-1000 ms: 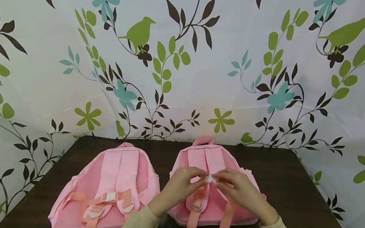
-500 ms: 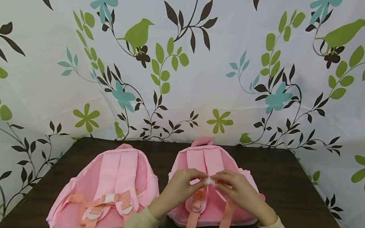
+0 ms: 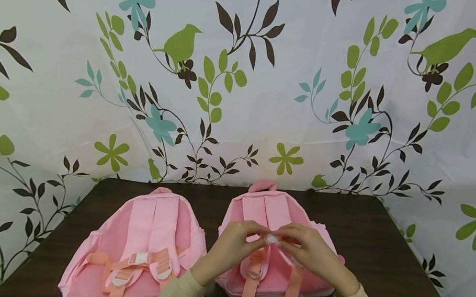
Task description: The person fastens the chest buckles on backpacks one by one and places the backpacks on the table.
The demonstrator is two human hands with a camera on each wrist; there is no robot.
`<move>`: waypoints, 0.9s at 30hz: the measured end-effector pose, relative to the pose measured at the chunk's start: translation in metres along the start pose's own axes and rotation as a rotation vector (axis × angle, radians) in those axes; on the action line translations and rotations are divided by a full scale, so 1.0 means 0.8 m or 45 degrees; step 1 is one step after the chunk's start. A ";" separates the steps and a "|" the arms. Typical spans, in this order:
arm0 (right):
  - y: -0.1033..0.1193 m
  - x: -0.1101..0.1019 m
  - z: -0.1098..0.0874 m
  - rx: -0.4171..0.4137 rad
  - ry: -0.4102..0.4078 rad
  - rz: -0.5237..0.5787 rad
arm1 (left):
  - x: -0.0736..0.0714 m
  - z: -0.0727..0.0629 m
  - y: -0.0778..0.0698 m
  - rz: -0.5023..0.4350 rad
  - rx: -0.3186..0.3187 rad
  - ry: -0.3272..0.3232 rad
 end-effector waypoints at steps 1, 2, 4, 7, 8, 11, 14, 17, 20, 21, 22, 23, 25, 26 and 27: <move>0.000 0.000 0.000 0.001 0.003 0.001 | 0.000 0.000 0.000 -0.003 -0.001 0.003; -0.001 0.001 0.000 0.002 0.003 0.002 | 0.000 0.000 0.001 -0.011 -0.003 0.006; -0.001 0.001 0.000 0.001 -0.002 0.003 | 0.001 0.000 0.000 -0.003 -0.001 0.004; -0.002 0.000 0.000 -0.004 -0.013 0.005 | 0.002 0.000 0.000 0.014 0.000 0.004; -0.002 0.001 0.000 -0.004 -0.014 0.009 | 0.003 0.000 0.001 0.020 -0.002 0.007; -0.005 0.003 0.001 0.004 -0.005 0.024 | 0.006 0.000 0.003 0.030 -0.021 0.023; -0.010 0.007 0.001 0.039 0.017 0.042 | 0.010 -0.001 0.006 0.028 -0.051 0.042; -0.017 0.011 0.002 0.084 0.046 0.063 | 0.012 -0.002 0.009 0.037 -0.084 0.067; -0.025 0.017 0.001 0.115 0.078 0.082 | 0.017 -0.002 0.014 0.053 -0.130 0.106; -0.027 0.019 0.001 0.117 0.091 0.091 | 0.019 -0.003 0.016 0.061 -0.150 0.122; -0.029 0.022 0.001 0.120 0.103 0.099 | 0.021 -0.004 0.018 0.065 -0.172 0.138; -0.031 0.024 0.000 0.124 0.112 0.105 | 0.023 -0.005 0.020 0.062 -0.194 0.153; -0.033 0.030 0.000 0.129 0.136 0.131 | 0.026 -0.008 0.024 0.059 -0.229 0.177; -0.034 0.032 0.000 0.132 0.147 0.141 | 0.027 -0.009 0.026 0.057 -0.243 0.189; -0.035 0.035 -0.001 0.136 0.157 0.147 | 0.029 -0.010 0.028 0.055 -0.252 0.196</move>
Point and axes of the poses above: each hand's wrist, its own z-axis towards the middle knuckle, its own x-axis out of the palm, y = z × x, the point moved 6 cm from there along z, towards the middle knuckle, and after that the axes turned 14 degrees about y, right-handed, at the moved point
